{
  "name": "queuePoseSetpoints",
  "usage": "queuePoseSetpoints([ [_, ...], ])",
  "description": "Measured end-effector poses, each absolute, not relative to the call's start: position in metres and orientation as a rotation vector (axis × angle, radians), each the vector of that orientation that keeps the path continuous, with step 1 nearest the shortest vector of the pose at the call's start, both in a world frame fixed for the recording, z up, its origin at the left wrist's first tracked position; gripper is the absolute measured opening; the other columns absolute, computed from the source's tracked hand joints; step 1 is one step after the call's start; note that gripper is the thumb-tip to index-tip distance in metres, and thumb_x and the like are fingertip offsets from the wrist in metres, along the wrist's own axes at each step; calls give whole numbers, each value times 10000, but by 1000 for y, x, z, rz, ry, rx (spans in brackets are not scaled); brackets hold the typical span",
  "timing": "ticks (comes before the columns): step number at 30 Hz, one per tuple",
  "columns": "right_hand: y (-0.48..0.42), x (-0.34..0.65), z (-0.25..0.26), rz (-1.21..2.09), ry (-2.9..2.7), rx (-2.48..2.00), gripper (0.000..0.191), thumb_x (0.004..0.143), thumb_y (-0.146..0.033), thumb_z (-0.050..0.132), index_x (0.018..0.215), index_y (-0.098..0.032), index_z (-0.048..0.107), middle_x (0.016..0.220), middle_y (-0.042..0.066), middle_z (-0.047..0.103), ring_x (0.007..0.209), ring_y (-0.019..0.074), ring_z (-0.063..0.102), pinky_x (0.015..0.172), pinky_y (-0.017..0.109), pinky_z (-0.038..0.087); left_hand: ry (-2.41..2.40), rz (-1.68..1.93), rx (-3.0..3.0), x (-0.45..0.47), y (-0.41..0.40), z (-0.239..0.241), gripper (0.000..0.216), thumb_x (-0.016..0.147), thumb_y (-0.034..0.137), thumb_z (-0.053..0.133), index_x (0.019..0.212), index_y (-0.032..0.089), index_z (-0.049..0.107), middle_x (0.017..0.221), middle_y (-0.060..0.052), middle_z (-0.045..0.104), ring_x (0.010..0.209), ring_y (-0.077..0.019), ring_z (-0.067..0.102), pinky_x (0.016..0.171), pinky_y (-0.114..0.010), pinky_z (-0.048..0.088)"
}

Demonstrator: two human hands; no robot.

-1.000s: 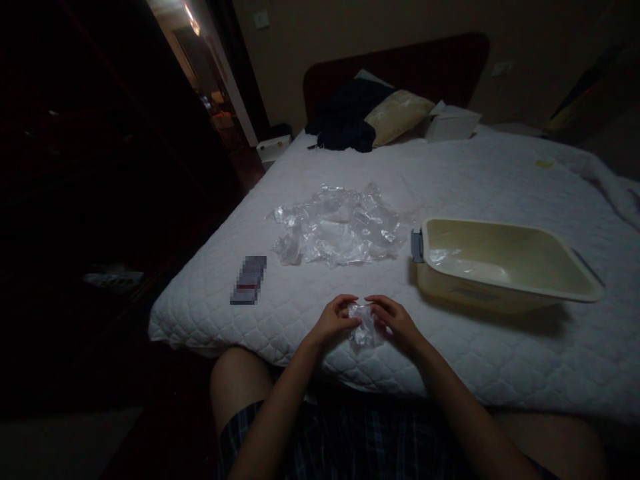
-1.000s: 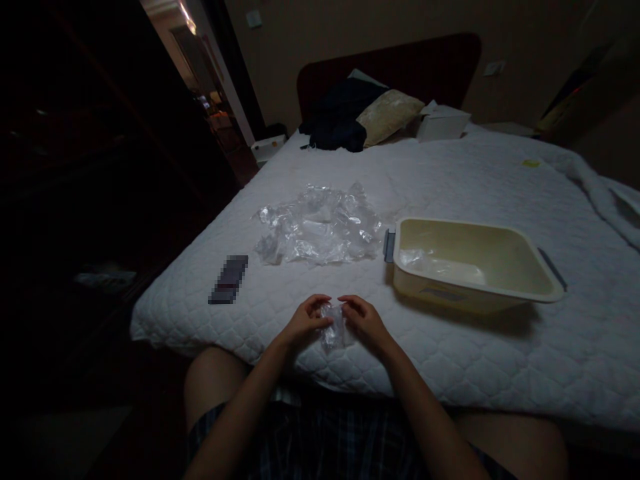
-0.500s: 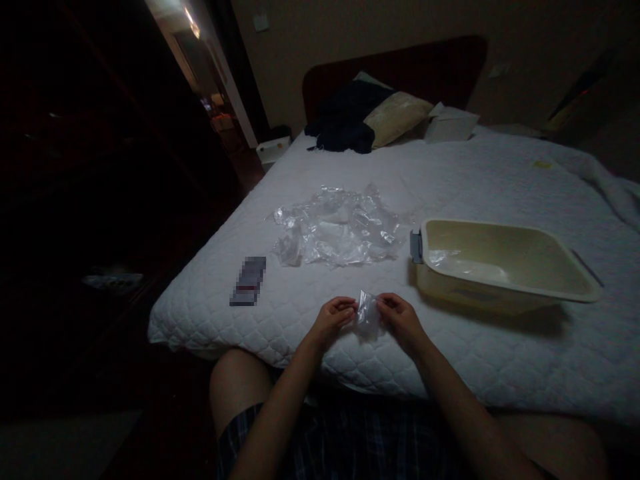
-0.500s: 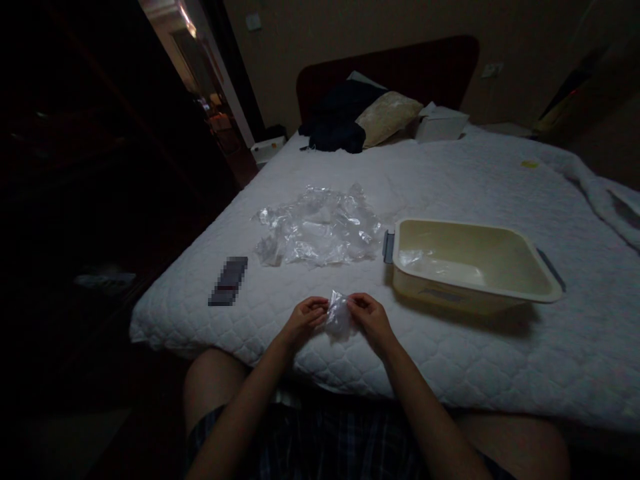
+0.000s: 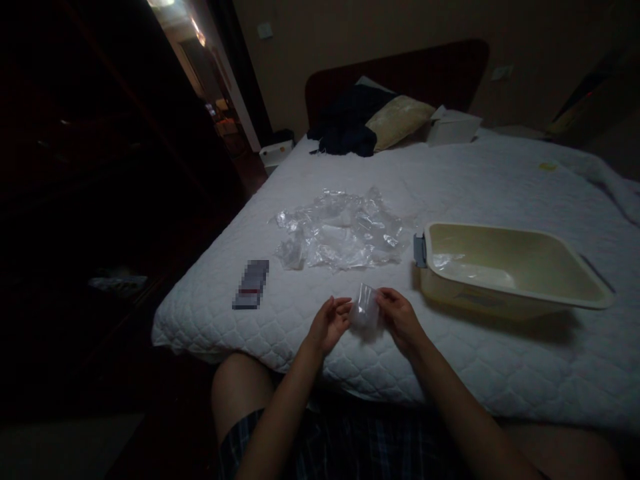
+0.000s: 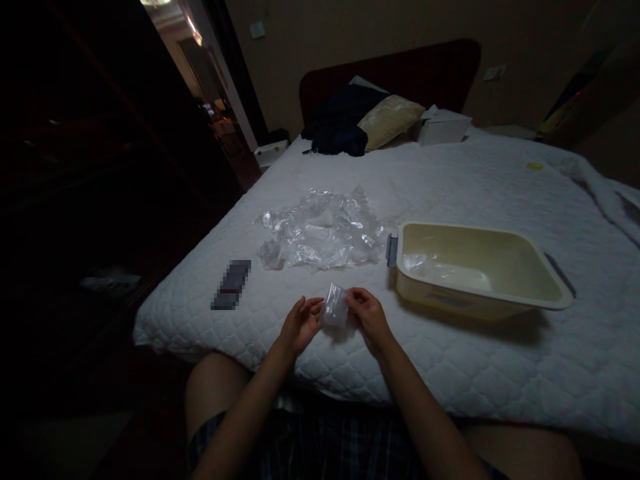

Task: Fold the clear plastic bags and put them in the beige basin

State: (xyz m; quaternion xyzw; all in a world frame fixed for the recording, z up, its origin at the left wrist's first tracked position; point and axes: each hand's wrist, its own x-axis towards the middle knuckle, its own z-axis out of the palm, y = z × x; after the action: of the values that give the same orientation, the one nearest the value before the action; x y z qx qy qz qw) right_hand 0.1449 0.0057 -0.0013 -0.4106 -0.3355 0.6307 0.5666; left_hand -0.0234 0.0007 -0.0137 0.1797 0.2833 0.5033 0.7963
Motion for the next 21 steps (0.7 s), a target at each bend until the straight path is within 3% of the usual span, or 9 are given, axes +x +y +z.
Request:
queuePoseSetpoints([
  [6, 8, 140, -8, 1303, -1038, -1164, 320, 578, -382, 710, 822, -196, 621, 690, 7, 604, 569, 127, 511, 519, 248, 400, 717, 1056, 616, -17, -5, -15, 337, 633, 358, 689, 876, 136, 619, 744, -35, 623, 633, -112, 564, 601, -218, 414],
  [10, 8, 139, -9, 1285, -1111, -1190, 346, 596, -386, 692, 872, -190, 621, 665, 8, 599, 550, 121, 508, 508, 245, 400, 801, 1040, 683, -13, -6, -15, 363, 558, 268, 753, 856, 128, 599, 744, -32, 622, 631, -116, 571, 615, -228, 421],
  [16, 7, 141, -12, 1144, -1047, -1188, 347, 631, -383, 661, 910, -193, 581, 896, 49, 616, 777, 168, 575, 701, 307, 455, 840, 1111, 651, -8, -5, -18, 340, 576, 284, 737, 839, 123, 593, 714, -25, 620, 615, -122, 578, 627, -255, 441],
  [21, -6, 143, -3, 816, -1179, -1355, 250, 694, -412, 599, 783, -178, 608, 805, 46, 615, 742, 177, 570, 714, 325, 447, 908, 1215, 601, -6, -5, -21, 325, 572, 283, 737, 818, 133, 587, 699, -5, 610, 590, -100, 567, 595, -227, 443],
])
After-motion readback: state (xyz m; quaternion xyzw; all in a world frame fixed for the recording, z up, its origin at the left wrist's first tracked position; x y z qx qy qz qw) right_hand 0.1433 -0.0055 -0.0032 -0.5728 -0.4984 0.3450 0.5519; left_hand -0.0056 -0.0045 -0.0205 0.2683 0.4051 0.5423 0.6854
